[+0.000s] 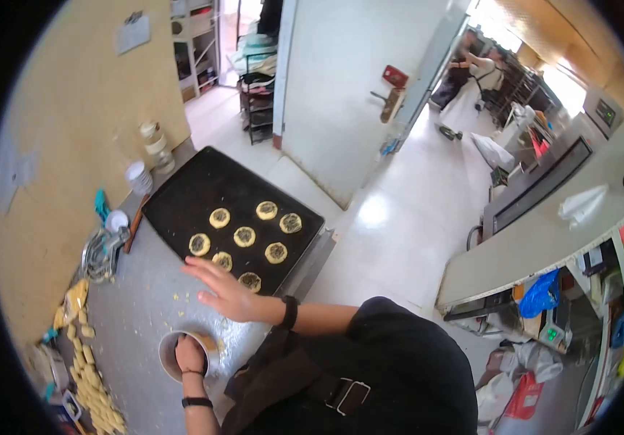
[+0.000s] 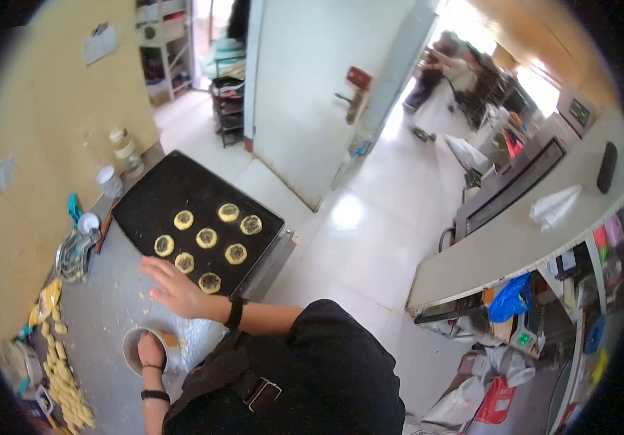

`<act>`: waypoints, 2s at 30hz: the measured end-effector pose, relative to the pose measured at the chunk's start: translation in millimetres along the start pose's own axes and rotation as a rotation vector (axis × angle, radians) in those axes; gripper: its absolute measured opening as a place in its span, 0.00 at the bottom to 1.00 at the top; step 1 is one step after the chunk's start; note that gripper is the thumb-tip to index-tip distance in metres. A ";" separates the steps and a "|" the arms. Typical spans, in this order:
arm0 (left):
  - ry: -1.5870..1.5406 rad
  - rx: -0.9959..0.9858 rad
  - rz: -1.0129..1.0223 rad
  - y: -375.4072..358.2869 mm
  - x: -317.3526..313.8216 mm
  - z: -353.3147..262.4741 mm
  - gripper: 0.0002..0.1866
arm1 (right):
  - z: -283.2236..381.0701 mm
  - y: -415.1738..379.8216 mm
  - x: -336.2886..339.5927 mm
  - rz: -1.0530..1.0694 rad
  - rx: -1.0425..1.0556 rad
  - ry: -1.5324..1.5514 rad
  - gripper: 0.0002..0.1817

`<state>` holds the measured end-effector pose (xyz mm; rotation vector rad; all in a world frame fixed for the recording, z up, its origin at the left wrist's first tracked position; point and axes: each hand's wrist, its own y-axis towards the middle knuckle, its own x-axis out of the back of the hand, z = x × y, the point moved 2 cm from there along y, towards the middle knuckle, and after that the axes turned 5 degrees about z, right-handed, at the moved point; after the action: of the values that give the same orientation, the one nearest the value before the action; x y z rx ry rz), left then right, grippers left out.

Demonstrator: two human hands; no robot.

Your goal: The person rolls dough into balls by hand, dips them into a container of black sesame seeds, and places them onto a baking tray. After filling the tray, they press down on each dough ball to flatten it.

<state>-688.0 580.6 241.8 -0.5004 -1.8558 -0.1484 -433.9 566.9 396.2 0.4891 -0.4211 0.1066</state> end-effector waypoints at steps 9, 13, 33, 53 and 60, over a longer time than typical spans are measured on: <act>-0.959 0.077 -0.078 -30.1 41.7 21.9 0.18 | 0.2 2.0 -44.5 0.263 0.149 0.026 0.32; -1.578 0.116 -0.075 -53.9 85.4 -28.6 0.31 | 27.7 10.0 -72.5 0.527 0.403 0.103 0.34; -1.838 0.053 0.176 -16.8 59.5 -101.4 0.28 | -29.8 10.6 7.1 0.493 0.050 0.041 0.24; -1.702 0.347 -0.063 -2.6 33.9 -150.2 0.29 | -272.6 110.1 249.9 0.218 -0.342 -0.487 0.20; -1.674 0.553 -0.171 -8.3 32.0 -161.4 0.27 | -384.7 144.4 169.6 0.412 -0.171 -0.520 0.19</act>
<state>-558.5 526.1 327.9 0.0558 -3.3567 0.9368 -167.3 877.1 222.1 0.2500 -1.0311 0.3414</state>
